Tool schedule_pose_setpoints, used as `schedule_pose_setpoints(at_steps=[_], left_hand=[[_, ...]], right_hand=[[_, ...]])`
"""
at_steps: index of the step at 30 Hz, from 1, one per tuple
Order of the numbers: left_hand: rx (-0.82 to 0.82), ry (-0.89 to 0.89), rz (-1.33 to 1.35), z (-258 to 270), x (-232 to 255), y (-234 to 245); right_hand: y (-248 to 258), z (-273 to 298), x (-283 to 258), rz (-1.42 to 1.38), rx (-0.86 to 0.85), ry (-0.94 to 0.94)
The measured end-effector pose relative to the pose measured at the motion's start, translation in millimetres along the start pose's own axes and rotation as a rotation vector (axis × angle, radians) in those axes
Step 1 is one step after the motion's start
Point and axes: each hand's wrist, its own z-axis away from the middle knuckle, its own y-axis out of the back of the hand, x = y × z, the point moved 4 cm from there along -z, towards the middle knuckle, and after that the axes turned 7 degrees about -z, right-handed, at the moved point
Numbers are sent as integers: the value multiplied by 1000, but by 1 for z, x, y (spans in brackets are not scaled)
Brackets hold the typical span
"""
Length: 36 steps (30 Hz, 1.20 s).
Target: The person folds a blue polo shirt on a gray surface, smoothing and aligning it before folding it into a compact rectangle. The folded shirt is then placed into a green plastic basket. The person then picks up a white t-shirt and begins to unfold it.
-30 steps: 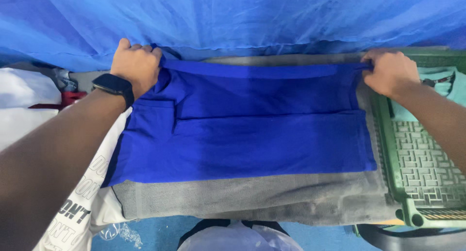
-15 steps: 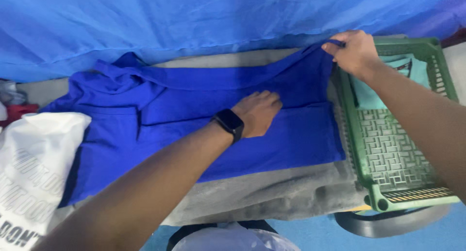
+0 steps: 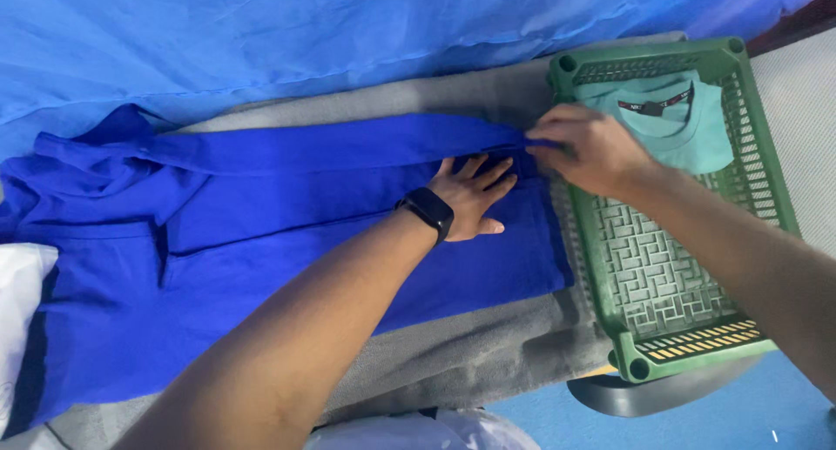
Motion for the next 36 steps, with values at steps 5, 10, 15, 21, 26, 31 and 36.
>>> schedule_pose_setpoints(at_steps=[5, 10, 15, 21, 26, 31, 36], left_hand=[[-93, 71, 71, 6, -1, 6], [-33, 53, 138, 44, -13, 4], [467, -96, 150, 103, -25, 13], [621, 283, 106, 157, -54, 22], [539, 538, -174, 200, -112, 29], [435, 664, -392, 267, -169, 32], [410, 546, -640, 311, -200, 40]], right_hand=[[-17, 43, -20, 196, 22, 77], [-37, 61, -29, 305, -64, 13], [-49, 51, -26, 265, -82, -138], [-67, 15, 0, -299, -9, -785], [-98, 5, 14, -429, -67, -1134], [-121, 8, 31, -658, 53, -1210], [-112, 14, 28, -717, 165, -1317]])
